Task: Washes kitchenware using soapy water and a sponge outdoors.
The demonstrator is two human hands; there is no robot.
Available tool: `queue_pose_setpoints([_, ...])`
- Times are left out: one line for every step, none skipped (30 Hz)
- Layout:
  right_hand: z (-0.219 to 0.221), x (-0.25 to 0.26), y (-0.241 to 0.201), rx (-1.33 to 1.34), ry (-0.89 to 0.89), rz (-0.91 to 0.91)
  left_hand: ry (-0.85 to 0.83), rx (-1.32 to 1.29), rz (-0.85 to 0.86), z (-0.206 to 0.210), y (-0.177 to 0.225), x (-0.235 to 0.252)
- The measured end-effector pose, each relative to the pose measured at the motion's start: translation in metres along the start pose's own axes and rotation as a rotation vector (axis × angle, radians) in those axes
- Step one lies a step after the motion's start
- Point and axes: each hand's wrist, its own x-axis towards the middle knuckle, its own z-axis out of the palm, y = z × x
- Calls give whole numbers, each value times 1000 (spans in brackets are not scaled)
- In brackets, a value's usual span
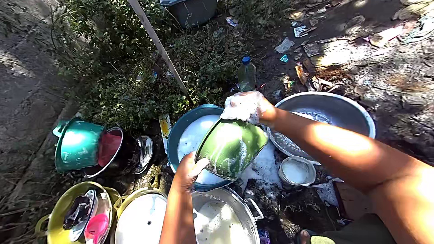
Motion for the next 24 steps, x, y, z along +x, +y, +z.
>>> queue_pose_setpoints([2,6,-7,-216,-43,-132,-133,96,-6,0,15,8])
queue_pose_setpoints([7,11,-14,-272,-43,-206,-203,138,-9,5,25,15])
queue_pose_setpoints([14,15,-20,-209,-1,-212,-200,151,-22,13,32,20])
queue_pose_setpoints([17,19,-26,-49,34,-128,-157,137,-38,21,34,24])
queue_pose_setpoints([17,25,-29,150,81,-14,-93,123,-59,27,34,26])
queue_pose_setpoints([13,33,-29,359,146,112,-29,100,-85,33,33,28])
queue_pose_setpoints([5,40,-26,539,209,224,29,67,-106,36,31,28])
queue_pose_setpoints([-6,43,-20,645,253,312,84,42,-113,38,26,28])
queue_pose_setpoints([-17,45,-16,683,280,397,136,38,-112,40,22,27])
queue_pose_setpoints([-26,44,-13,669,268,468,179,39,-99,42,18,27])
queue_pose_setpoints([-31,43,-9,623,237,539,215,38,-71,45,14,27])
queue_pose_setpoints([-30,41,-7,552,206,607,251,46,-38,48,12,27])
queue_pose_setpoints([-25,38,-8,457,164,654,283,69,-7,52,9,28])
queue_pose_setpoints([-15,35,-12,351,128,654,305,107,17,55,8,29])
queue_pose_setpoints([-1,29,-18,251,91,594,322,159,25,58,8,31])
queue_pose_setpoints([13,21,-26,145,47,460,341,230,19,60,9,32])
queue_pose_setpoints([27,12,-35,27,5,290,363,307,9,61,9,33])
queue_pose_setpoints([42,3,-40,-108,-15,109,383,366,5,60,7,32])
queue_pose_setpoints([55,-6,-43,-208,10,-59,404,390,16,58,5,31])
queue_pose_setpoints([64,-13,-41,-256,59,-189,428,378,28,55,3,29])
queue_pose_setpoints([69,-19,-35,-284,104,-281,465,321,35,52,2,29])
queue_pose_setpoints([69,-21,-32,-304,143,-350,509,234,34,49,0,29])
queue_pose_setpoints([63,-20,-33,-319,162,-390,552,128,29,46,-2,28])
queue_pose_setpoints([53,-19,-36,-296,149,-341,585,43,27,43,-3,28])
